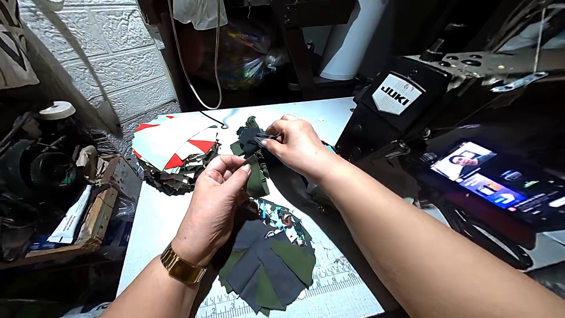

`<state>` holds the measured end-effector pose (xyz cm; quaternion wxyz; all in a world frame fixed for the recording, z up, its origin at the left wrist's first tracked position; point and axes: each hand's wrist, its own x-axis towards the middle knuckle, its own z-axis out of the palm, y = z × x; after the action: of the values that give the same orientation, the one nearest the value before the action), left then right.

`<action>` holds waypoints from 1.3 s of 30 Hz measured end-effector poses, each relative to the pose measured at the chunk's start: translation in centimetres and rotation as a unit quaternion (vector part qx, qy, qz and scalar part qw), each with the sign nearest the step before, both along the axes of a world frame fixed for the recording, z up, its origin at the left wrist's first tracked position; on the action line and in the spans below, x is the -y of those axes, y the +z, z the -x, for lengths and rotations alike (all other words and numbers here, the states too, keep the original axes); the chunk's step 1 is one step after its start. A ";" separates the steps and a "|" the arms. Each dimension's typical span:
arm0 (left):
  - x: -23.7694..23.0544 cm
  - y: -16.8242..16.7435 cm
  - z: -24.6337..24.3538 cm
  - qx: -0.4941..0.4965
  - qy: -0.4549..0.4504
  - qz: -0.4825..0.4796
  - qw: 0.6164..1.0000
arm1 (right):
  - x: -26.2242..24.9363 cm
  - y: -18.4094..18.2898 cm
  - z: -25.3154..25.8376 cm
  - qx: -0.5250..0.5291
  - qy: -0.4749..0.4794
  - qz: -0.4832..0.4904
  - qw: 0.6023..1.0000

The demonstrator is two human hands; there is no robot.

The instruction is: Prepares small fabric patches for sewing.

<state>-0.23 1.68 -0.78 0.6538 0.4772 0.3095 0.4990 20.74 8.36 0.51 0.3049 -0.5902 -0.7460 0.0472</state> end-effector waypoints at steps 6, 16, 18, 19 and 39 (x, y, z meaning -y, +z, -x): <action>-0.1 -0.3 -0.3 -0.012 0.002 0.013 1.000 | -2.1 0.6 1.5 0.053 -0.061 0.102 0.991; -0.1 -0.5 -0.2 -0.032 0.000 0.021 0.999 | -4.0 0.4 -0.9 -0.110 -0.120 0.135 0.977; 0.0 -0.4 -0.4 -0.005 -0.004 0.048 0.999 | -2.9 1.1 -1.2 -0.132 -0.097 0.075 0.984; 0.0 -0.4 -0.4 0.009 -0.005 0.065 0.998 | -2.0 1.6 -1.1 -0.138 -0.079 0.048 0.986; 0.5 -0.5 -1.0 -0.016 0.003 0.100 0.995 | 20.3 -2.2 -5.8 -0.100 -0.072 0.126 0.984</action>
<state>0.81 1.17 -1.33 0.6916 0.4162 0.3701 0.4599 26.58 -11.97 -1.72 0.3038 -0.6686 -0.6551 0.1775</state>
